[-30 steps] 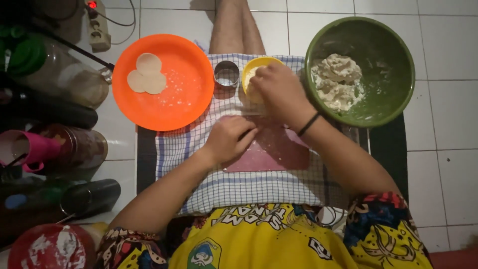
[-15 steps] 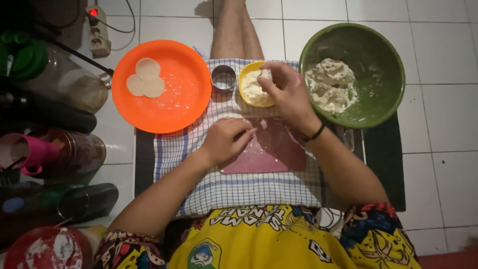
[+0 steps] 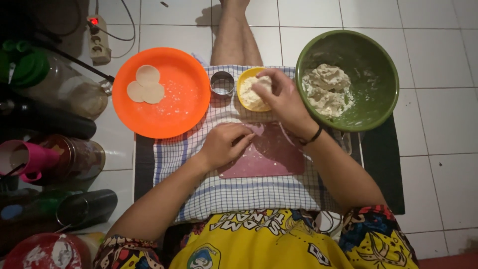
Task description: Shaping small portions of dough into balls by hand on a mat.
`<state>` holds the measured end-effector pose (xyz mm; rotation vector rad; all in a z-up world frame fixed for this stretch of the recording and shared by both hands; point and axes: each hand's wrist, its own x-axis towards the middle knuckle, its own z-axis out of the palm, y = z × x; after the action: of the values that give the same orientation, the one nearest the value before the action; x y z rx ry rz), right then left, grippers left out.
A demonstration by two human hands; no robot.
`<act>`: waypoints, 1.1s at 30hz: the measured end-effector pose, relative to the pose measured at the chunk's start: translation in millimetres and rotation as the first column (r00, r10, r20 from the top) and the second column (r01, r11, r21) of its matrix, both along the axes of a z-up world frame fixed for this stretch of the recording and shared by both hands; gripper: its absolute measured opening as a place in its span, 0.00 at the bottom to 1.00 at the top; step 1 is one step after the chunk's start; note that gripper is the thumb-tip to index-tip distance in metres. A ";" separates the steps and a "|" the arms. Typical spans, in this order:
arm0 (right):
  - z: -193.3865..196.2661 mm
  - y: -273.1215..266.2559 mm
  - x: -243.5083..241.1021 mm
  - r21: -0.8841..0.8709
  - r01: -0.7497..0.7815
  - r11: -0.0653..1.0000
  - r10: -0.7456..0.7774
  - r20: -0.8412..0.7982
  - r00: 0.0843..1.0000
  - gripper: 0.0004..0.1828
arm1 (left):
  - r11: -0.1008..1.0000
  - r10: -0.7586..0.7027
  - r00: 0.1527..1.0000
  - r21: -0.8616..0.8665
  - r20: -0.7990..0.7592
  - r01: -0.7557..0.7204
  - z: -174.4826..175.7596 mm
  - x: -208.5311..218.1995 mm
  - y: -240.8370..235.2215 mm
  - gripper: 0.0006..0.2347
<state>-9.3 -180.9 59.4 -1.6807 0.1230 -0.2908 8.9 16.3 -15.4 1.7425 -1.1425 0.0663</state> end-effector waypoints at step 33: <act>-60.3 5.9 -68.3 -0.014 -0.371 0.929 0.370 -0.052 0.928 0.06 | 0.997 0.071 0.980 0.022 -0.185 -0.068 2.8 0.9 4.6 0.05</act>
<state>-77.6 -174.9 -0.9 -1.6959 -0.1634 0.0343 9.7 20.8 -12.5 1.7626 -0.9485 -0.0619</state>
